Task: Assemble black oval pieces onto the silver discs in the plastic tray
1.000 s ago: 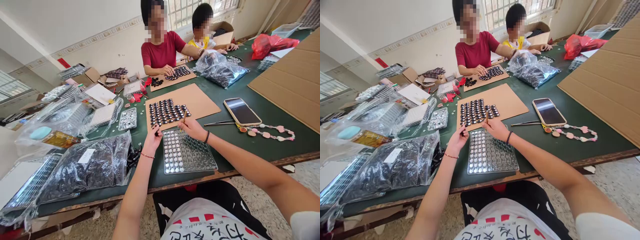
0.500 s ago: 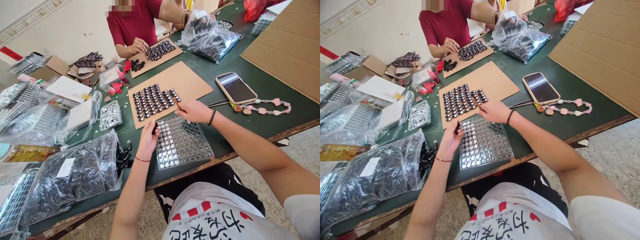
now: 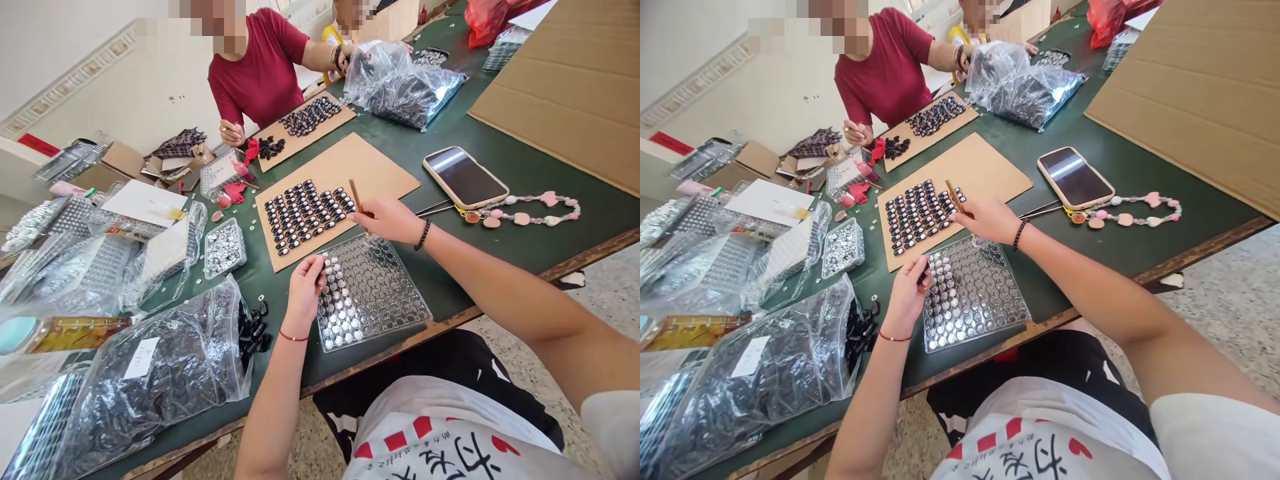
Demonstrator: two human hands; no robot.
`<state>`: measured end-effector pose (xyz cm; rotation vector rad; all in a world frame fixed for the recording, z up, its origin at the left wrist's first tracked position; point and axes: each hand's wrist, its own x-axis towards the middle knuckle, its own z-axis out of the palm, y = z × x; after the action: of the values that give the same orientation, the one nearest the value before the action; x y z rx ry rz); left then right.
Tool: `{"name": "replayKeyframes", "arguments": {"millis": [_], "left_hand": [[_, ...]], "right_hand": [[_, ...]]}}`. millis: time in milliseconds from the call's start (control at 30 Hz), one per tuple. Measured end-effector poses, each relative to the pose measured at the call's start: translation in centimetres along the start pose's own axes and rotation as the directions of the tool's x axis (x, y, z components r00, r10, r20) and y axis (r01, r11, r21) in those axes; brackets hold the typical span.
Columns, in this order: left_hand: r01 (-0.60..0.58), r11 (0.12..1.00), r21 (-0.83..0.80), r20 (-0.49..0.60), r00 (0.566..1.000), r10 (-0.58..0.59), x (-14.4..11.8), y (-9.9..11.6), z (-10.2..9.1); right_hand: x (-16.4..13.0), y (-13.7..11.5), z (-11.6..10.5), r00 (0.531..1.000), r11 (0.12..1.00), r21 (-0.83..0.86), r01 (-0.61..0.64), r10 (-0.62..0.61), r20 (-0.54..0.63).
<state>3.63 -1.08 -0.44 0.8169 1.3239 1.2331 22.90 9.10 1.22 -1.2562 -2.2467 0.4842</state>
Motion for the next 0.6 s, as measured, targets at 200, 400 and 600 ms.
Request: {"name": "replayKeyframes", "arguments": {"millis": [200, 400, 600], "left_hand": [[-0.203, 0.823, 0.531, 0.11, 0.979, 0.171, -1.3, -0.3, 1.3], [-0.298, 0.699, 0.651, 0.251, 0.953, 0.173, -1.8, -0.8, 2.8], [-0.313, 0.701, 0.641, 0.265, 0.947, 0.181, -2.0, -1.6, 3.4]], "right_hand": [[-1.3, -2.4, 0.9, 0.997, 0.982, 0.185, 0.025, -0.012, -0.072], [-1.5, -3.0, 2.1, 0.996, 0.928, 0.37, -0.037, 0.063, -0.059], [-1.9, -3.6, 2.5, 0.991, 0.813, 0.574, -0.093, 0.132, -0.027]]}}
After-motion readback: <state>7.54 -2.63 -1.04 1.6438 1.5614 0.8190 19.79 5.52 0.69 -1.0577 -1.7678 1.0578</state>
